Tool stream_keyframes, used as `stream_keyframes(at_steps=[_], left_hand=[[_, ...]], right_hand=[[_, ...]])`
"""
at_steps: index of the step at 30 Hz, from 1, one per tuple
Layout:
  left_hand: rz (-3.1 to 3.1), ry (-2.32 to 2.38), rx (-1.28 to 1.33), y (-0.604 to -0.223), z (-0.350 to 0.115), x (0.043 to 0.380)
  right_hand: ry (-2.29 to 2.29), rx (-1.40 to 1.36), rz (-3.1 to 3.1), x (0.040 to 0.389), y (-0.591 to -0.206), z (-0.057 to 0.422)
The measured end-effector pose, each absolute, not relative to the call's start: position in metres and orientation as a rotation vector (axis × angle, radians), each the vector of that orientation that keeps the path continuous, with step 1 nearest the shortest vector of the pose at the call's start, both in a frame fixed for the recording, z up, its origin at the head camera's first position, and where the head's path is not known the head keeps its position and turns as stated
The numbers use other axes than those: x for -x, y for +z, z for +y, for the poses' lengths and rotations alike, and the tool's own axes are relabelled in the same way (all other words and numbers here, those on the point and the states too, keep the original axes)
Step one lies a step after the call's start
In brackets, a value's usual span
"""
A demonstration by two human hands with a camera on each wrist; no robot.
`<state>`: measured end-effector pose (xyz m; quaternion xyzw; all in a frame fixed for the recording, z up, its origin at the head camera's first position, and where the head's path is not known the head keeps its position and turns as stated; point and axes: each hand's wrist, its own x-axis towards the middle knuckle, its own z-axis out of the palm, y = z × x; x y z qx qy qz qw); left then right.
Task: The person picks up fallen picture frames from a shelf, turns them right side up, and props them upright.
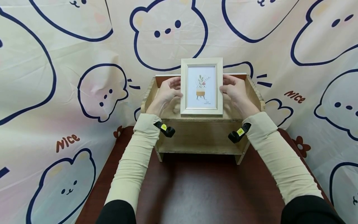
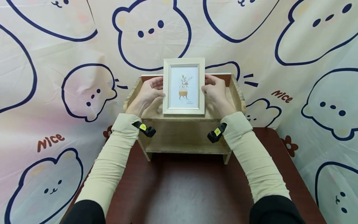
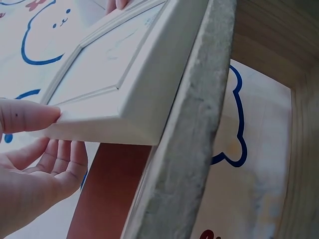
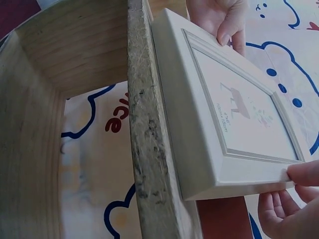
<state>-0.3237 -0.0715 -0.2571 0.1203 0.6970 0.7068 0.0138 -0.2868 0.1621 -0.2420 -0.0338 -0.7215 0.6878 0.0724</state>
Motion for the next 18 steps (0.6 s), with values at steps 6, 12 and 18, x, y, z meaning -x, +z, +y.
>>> stream_keyframes(at_steps=[6,12,18], left_hand=[[2.224,2.202,-0.430,-0.2553,-0.0696,0.3223],[2.224,2.227,-0.455,-0.2545,-0.0693,0.3221],[2.231,2.247,-0.451,-0.2541,-0.0688,0.3226]], right_hand=[[2.076,0.092,-2.112,0.2863,-0.2403,0.1612],[2.071,0.074,-2.077,0.2861,-0.2394,0.1599],[2.076,0.043,-2.034,0.2853,-0.2391,0.1588]])
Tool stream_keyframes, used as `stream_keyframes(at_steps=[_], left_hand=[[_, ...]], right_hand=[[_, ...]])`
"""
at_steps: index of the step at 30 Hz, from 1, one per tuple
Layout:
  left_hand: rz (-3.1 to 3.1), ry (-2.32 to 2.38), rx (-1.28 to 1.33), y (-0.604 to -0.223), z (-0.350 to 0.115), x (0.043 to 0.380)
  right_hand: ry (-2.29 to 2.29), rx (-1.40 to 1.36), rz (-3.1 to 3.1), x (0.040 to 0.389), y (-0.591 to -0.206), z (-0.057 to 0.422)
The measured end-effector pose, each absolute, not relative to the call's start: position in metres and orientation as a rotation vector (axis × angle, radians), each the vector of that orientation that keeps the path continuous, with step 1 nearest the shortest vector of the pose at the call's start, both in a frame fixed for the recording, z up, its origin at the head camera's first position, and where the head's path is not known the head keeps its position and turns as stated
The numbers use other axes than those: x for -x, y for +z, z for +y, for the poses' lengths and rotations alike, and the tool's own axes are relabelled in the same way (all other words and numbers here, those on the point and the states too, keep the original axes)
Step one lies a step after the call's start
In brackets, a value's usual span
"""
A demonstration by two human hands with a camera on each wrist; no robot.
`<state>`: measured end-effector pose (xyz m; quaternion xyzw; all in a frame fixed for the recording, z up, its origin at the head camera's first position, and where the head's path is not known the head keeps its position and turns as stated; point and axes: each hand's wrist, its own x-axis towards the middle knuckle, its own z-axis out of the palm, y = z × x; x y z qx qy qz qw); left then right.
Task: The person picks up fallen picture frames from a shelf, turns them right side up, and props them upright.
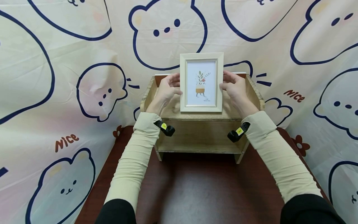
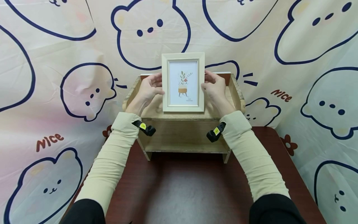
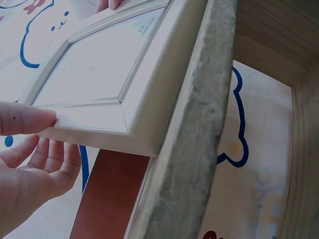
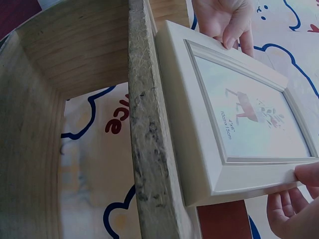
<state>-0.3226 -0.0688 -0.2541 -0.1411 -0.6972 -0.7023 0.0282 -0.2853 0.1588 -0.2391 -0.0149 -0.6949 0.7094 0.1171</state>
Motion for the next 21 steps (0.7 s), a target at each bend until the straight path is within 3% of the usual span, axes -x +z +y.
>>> stream_keyframes(at_steps=[21], left_hand=[[-2.058,-2.237,0.414,-0.2494,-0.0715,0.3190]], right_hand=[[2.370,0.096,-1.800,0.2888,-0.2337,0.1599]])
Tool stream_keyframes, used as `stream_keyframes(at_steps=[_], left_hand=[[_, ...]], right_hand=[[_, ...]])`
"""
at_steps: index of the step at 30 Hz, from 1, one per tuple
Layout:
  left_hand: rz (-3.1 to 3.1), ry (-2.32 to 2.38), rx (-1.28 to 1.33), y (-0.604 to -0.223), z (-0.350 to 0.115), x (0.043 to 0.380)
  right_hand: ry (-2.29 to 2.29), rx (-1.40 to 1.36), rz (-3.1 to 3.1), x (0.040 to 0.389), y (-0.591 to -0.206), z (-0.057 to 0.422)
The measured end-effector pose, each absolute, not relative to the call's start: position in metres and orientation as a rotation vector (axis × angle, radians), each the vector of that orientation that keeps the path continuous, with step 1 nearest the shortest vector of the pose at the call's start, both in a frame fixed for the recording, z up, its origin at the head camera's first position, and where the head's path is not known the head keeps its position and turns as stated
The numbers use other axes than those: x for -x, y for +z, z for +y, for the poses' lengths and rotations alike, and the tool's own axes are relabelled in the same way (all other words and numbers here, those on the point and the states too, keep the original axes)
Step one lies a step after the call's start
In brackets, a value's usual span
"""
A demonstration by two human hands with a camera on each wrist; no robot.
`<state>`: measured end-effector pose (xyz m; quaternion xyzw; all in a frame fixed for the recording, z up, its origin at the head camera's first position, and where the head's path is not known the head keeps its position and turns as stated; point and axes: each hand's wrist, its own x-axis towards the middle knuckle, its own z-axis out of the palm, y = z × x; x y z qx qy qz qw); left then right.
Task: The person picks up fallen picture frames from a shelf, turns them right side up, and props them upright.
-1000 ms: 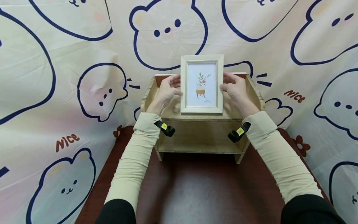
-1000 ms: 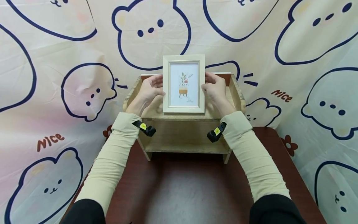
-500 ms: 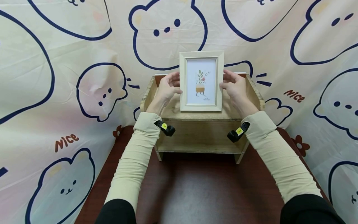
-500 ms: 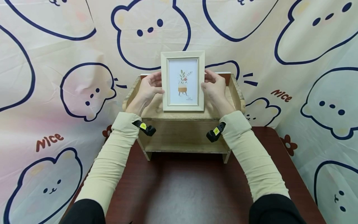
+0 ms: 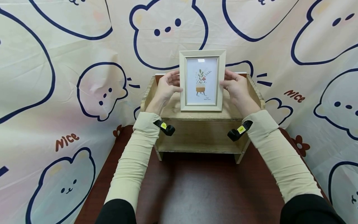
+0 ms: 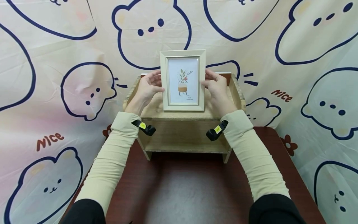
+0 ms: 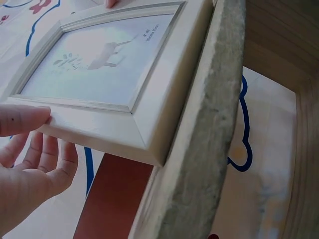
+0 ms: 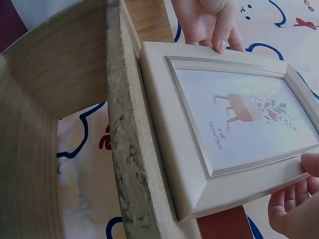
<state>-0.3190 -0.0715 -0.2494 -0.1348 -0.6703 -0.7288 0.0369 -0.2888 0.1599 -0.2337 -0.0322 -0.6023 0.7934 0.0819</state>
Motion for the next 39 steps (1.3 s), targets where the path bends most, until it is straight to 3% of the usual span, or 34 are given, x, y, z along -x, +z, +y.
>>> stream_keyframes(at_steps=[39], left_hand=[[-1.979,-2.227,0.452,-0.2473,-0.0706,0.3115]], right_hand=[[2.306,-0.034,-1.774,0.2805,-0.2302,0.1628]])
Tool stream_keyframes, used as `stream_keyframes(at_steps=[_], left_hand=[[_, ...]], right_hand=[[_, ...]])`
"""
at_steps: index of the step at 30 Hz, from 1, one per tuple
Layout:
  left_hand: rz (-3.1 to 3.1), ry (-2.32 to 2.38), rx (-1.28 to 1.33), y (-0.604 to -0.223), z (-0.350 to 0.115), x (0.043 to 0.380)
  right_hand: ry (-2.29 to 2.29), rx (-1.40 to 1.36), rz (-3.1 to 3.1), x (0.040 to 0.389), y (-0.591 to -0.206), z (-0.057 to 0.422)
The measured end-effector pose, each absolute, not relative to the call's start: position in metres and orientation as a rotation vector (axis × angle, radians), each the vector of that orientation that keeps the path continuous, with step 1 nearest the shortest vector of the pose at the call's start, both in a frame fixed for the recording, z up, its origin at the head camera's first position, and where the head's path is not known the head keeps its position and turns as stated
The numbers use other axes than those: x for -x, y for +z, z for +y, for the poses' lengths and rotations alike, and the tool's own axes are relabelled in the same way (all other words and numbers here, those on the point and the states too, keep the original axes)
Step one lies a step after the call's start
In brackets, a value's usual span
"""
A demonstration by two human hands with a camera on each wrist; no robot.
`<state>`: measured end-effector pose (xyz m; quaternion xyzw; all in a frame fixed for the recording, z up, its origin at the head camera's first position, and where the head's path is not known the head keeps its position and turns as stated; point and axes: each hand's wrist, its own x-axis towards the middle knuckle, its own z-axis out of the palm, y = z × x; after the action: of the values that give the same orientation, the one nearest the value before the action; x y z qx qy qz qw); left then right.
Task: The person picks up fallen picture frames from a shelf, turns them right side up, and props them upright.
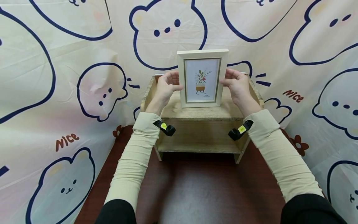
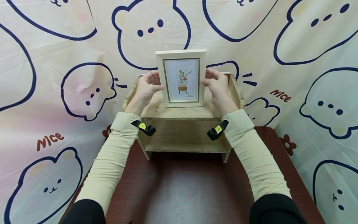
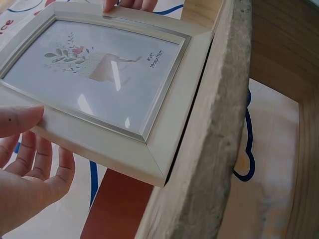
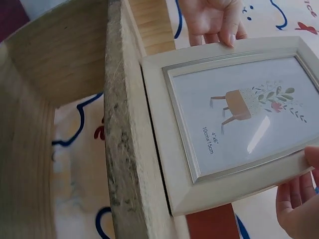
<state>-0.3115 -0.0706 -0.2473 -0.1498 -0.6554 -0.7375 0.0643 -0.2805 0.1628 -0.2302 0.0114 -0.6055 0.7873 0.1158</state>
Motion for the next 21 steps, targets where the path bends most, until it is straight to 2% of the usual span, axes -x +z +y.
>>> stream_keyframes(at_steps=[21], left_hand=[[-1.996,-2.177,0.488,-0.249,-0.072,0.310]], right_hand=[[1.495,-0.157,-1.945,0.271,-0.193,0.151]])
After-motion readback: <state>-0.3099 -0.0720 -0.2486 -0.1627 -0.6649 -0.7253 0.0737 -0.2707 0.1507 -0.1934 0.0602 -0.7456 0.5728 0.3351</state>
